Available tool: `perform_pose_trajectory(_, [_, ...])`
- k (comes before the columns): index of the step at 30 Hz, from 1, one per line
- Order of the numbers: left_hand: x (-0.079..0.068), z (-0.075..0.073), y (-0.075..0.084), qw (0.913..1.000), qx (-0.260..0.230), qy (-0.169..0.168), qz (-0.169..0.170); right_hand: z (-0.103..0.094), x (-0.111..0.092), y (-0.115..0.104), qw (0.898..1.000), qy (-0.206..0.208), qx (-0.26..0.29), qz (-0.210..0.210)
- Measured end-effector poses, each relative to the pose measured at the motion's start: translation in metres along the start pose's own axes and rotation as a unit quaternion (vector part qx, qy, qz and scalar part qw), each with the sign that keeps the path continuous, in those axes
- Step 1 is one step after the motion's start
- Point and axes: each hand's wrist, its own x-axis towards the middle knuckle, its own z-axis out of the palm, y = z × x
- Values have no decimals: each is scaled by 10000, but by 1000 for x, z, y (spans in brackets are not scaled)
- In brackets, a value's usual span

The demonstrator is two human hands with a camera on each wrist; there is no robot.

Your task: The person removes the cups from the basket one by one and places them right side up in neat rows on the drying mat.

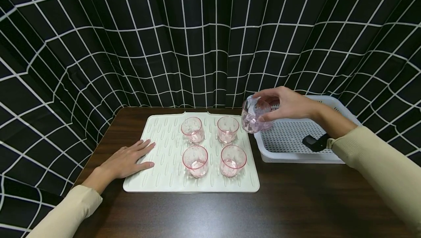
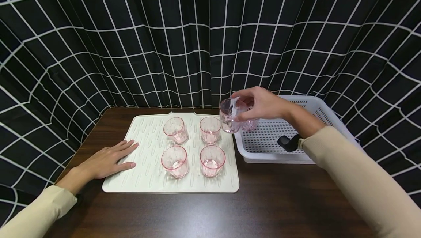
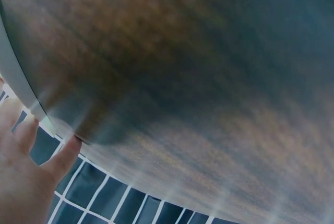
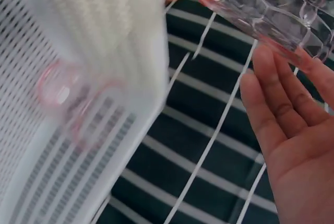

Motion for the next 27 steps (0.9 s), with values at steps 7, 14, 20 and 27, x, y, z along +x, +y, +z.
perform_pose_trajectory(7, [1,1,-2,10000,-11,-33,8,23,27,-35,9986,-86,185,-490])
perform_pose_trajectory(14, [2,2,-2,10000,27,0,21,52,51,-69,9942,-393,384,-928])
perform_pose_trajectory(20, [2,0,1,10000,11,44,37,79,69,-92,9908,-410,276,-1260])
perform_pose_trajectory(27, [2,0,1,10000,-23,10,32,112,85,-117,9896,-492,35,-1349])
